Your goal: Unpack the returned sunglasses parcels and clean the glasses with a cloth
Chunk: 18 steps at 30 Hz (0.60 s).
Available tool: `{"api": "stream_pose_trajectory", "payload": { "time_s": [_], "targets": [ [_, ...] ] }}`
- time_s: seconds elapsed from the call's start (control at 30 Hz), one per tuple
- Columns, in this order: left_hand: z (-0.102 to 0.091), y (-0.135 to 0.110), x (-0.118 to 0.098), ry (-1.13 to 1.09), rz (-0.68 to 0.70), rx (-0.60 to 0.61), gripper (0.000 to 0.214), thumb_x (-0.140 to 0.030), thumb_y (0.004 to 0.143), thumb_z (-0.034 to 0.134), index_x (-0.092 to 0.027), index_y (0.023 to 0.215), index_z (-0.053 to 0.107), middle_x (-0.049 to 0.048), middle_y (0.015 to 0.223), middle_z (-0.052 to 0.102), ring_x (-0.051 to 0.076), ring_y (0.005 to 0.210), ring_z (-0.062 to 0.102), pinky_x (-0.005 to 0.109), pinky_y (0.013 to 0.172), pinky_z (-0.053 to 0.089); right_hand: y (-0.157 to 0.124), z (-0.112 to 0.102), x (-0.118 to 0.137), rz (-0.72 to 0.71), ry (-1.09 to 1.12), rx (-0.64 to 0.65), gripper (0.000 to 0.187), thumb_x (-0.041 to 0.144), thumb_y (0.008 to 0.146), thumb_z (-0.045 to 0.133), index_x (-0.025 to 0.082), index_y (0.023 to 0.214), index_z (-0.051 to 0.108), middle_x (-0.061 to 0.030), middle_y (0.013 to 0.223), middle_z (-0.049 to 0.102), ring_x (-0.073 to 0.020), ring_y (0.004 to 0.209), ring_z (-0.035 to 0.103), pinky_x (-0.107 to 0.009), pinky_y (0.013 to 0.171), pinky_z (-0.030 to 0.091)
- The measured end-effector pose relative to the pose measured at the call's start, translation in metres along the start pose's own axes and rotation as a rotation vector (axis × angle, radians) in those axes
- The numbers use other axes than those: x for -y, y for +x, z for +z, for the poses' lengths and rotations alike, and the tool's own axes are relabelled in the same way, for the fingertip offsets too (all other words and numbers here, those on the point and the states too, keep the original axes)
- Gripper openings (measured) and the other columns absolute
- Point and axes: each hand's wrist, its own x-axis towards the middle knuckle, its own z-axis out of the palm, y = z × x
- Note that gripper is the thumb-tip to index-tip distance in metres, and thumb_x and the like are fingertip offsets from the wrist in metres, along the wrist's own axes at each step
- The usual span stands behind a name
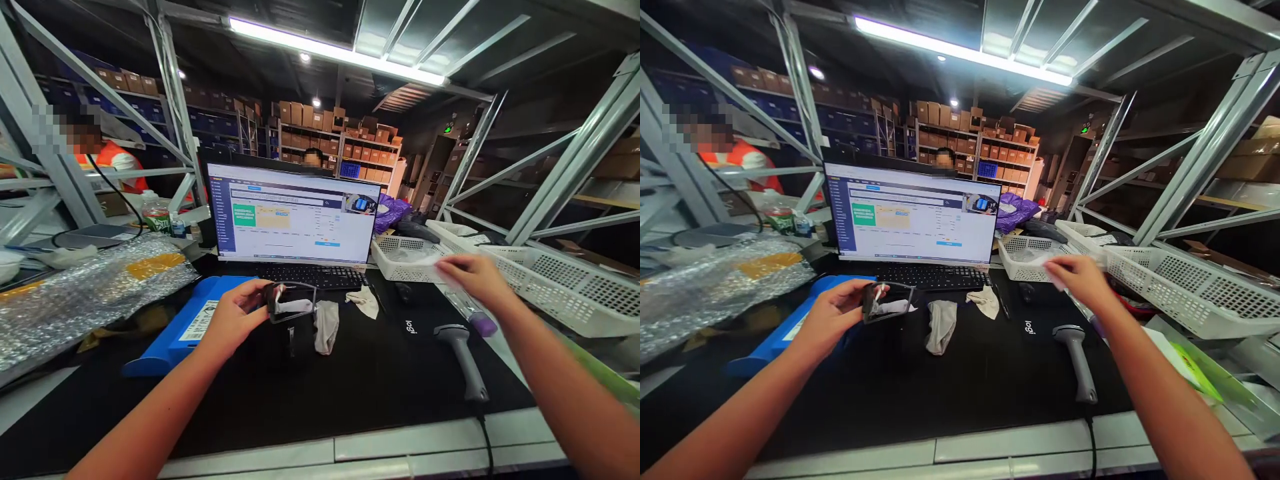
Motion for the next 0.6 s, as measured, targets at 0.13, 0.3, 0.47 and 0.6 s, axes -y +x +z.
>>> {"api": "stream_pose_trajectory", "payload": {
  "time_s": [0.13, 0.3, 0.47, 0.6],
  "targets": [
    [-0.011, 0.001, -0.004, -0.161, -0.033, 0.151, 0.038, -0.033, 0.059, 0.087, -0.022, 0.095, 0.077, 0.011, 0.131, 0.068, 0.033, 0.12, 0.064, 0.042, 0.101, 0.052, 0.011, 0.077, 0.087, 0.026, 0.5, 0.356, 0.046, 0.06, 0.06, 0.083, 0.016, 0.07, 0.077, -0.0035, 0.063, 0.069, -0.0139, 0.054, 0.055, -0.025, 0.052, 0.039],
    [-0.017, 0.01, 0.008, -0.322, 0.009, 0.357, 0.021, -0.034, 0.069, 0.083, -0.025, 0.088, 0.08, 0.0049, 0.157, 0.047, 0.035, 0.149, 0.036, 0.045, 0.118, 0.038, 0.004, 0.141, 0.154, 0.024, 0.816, 0.765, 0.048, 0.06, 0.062, 0.086, 0.014, 0.071, 0.073, 0.0002, 0.059, 0.063, -0.0086, 0.051, 0.047, -0.021, 0.048, 0.031],
    [-0.01, 0.018, 0.014, -0.446, -0.038, 0.525, 0.026, -0.038, 0.073, 0.081, -0.023, 0.094, 0.081, 0.0076, 0.155, 0.049, 0.036, 0.145, 0.042, 0.047, 0.118, 0.036, -0.006, 0.179, 0.17, 0.098, 1.073, 0.845, 0.049, 0.062, 0.065, 0.084, 0.017, 0.074, 0.067, 0.001, 0.062, 0.061, -0.0089, 0.05, 0.048, -0.021, 0.049, 0.035],
    [-0.002, 0.02, 0.012, -0.419, -0.056, 0.602, 0.033, -0.042, 0.059, 0.088, -0.018, 0.081, 0.079, 0.013, 0.126, 0.067, 0.033, 0.119, 0.062, 0.04, 0.099, 0.049, -0.003, 0.196, 0.168, 0.123, 1.077, 0.736, 0.056, 0.071, 0.064, 0.079, 0.02, 0.072, 0.06, 0.0021, 0.062, 0.058, -0.0102, 0.052, 0.047, -0.023, 0.052, 0.041]
  ]
}}
